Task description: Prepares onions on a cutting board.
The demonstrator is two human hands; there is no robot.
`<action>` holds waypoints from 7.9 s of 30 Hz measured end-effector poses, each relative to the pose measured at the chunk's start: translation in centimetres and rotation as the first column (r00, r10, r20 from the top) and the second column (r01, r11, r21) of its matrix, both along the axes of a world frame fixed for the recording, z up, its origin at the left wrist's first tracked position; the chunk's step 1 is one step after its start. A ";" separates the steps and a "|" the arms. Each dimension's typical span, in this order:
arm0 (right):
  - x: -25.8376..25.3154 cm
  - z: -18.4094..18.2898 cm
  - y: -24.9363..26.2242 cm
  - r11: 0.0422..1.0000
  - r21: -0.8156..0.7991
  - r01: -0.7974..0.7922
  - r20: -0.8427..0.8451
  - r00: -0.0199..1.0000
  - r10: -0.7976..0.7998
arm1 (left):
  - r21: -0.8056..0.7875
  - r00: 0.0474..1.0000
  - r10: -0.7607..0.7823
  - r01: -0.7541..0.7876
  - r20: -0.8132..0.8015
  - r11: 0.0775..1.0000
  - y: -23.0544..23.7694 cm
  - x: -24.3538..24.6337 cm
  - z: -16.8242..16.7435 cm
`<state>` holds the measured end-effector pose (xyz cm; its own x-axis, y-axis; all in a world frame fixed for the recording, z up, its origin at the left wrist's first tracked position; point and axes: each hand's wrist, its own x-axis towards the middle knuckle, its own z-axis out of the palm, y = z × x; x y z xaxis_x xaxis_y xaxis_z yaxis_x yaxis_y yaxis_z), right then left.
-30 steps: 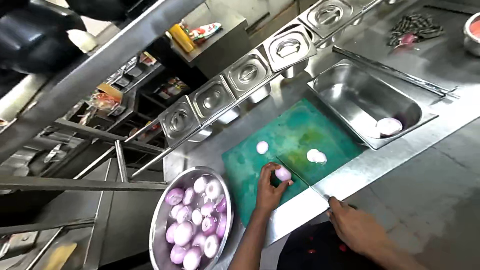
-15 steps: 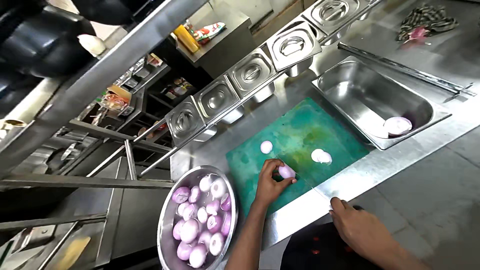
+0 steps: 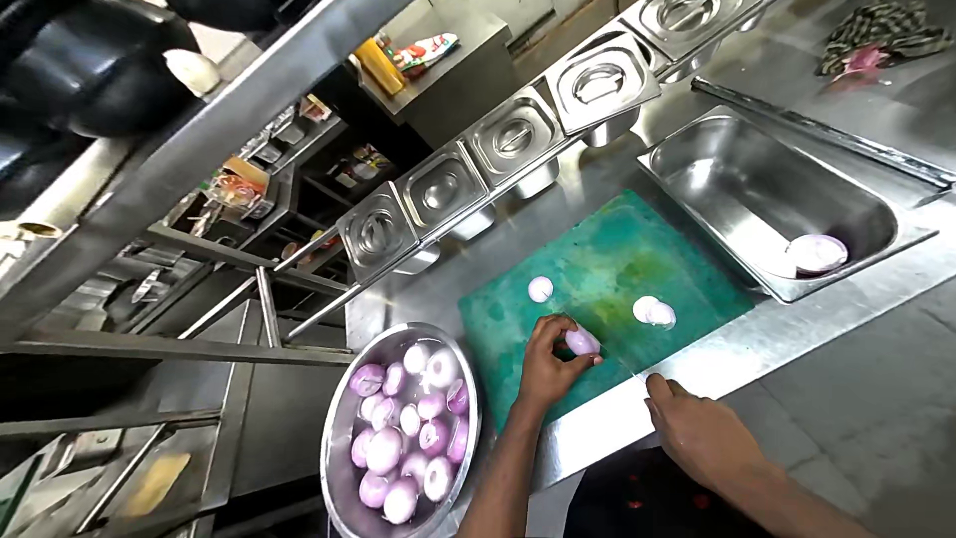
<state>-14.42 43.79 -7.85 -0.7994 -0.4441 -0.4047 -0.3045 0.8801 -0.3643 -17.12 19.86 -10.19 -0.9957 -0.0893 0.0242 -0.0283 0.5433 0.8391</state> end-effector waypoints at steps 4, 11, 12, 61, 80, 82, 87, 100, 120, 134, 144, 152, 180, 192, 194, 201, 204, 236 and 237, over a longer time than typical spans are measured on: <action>-0.2 -0.7 -0.4 0.999 -0.034 -0.008 -0.076 0.997 0.005 | 0.001 1.000 0.006 -0.006 -0.013 1.000 0.0 0.1 0.0; -2.2 -0.2 -2.0 0.999 0.000 -0.042 0.015 0.999 0.042 | -0.019 0.999 -0.006 0.006 -0.033 1.000 0.1 0.1 -0.1; -2.0 -0.2 -1.6 0.999 0.014 -0.040 0.070 0.997 0.039 | -0.032 0.999 -0.002 0.001 -0.038 0.999 0.1 0.2 -0.1; 1.1 0.7 0.4 0.999 0.041 -0.033 0.026 0.999 0.032 | 0.062 0.994 0.050 -0.044 -0.099 0.997 -2.1 -0.6 -2.2; 1.9 -2.6 7.4 0.846 -0.387 0.367 0.614 0.787 -0.060 | 0.097 0.993 0.084 -0.077 -0.079 0.992 -1.7 0.3 -2.5; 1.0 -3.0 8.2 0.423 -0.377 0.824 0.926 0.317 0.207 | 0.132 0.996 0.077 -0.070 -0.053 0.989 -1.8 0.4 -2.4; 0.0 -2.3 7.8 0.389 -0.389 0.835 0.921 0.345 0.180 | 0.158 0.996 0.062 -0.052 -0.057 0.986 -2.1 0.4 -2.4; 1.8 0.5 0.4 0.998 0.048 -0.039 -0.131 0.990 0.045 | 0.126 0.996 0.052 -0.042 -0.077 0.991 -1.9 0.2 -2.0; 3.9 -1.7 6.2 1.000 -0.006 0.012 0.113 0.993 -0.012 | 0.019 0.954 0.174 -0.175 -0.242 0.984 -0.9 0.7 -3.4; 1.3 -0.8 0.5 0.999 0.027 -0.039 0.169 0.985 0.034 | 0.322 0.944 0.209 -0.121 -0.256 0.939 -2.0 1.6 -4.0; 1.2 -1.1 0.1 0.997 0.055 -0.063 0.116 0.992 0.056 | 0.346 0.975 0.185 -0.133 -0.122 0.929 -3.0 1.9 -3.3; 1.6 -0.2 -0.1 0.998 -0.008 -0.070 -0.252 0.965 0.065 | 0.235 0.980 0.159 -0.129 -0.116 0.964 -3.0 1.3 -2.6; 3.8 -2.4 3.1 0.995 -0.087 -0.043 -0.224 0.974 0.022 | 0.243 0.972 0.207 -0.176 -0.111 0.954 -2.1 1.5 -2.4; 1.8 0.1 -0.6 0.996 0.015 -0.092 -0.177 0.980 0.093 | 0.177 0.966 0.216 -0.189 -0.145 0.966 -2.1 1.5 -2.6; 1.1 0.8 -1.3 0.994 0.047 -0.098 -0.082 0.991 0.102 | 0.191 0.966 0.214 -0.185 -0.145 0.964 -2.1 1.5 -2.6; -1.6 1.2 -4.2 0.989 0.057 -0.139 0.072 0.988 0.135 | 0.199 0.961 0.223 -0.189 -0.161 0.962 -2.1 1.7 -2.7; -0.6 0.6 -2.4 0.988 0.083 -0.129 0.144 0.983 0.116 | 0.199 0.960 0.219 -0.183 -0.174 0.963 -1.9 1.7 -2.8; 1.1 -0.5 0.3 0.997 -0.028 -0.079 0.200 0.976 0.083 | 0.298 0.952 0.186 -0.109 -0.242 0.948 -4.6 1.8 -4.2; 1.2 -0.6 0.3 0.996 -0.026 -0.085 0.172 0.981 0.089 | 0.286 0.955 0.175 -0.102 -0.240 0.953 -4.9 1.8 -4.2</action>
<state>-13.23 44.05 -8.45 -0.6761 -0.5175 -0.5245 -0.3106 0.8456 -0.4341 -15.34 14.97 -14.41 -0.9349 -0.2649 0.2361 0.1515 0.3039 0.9406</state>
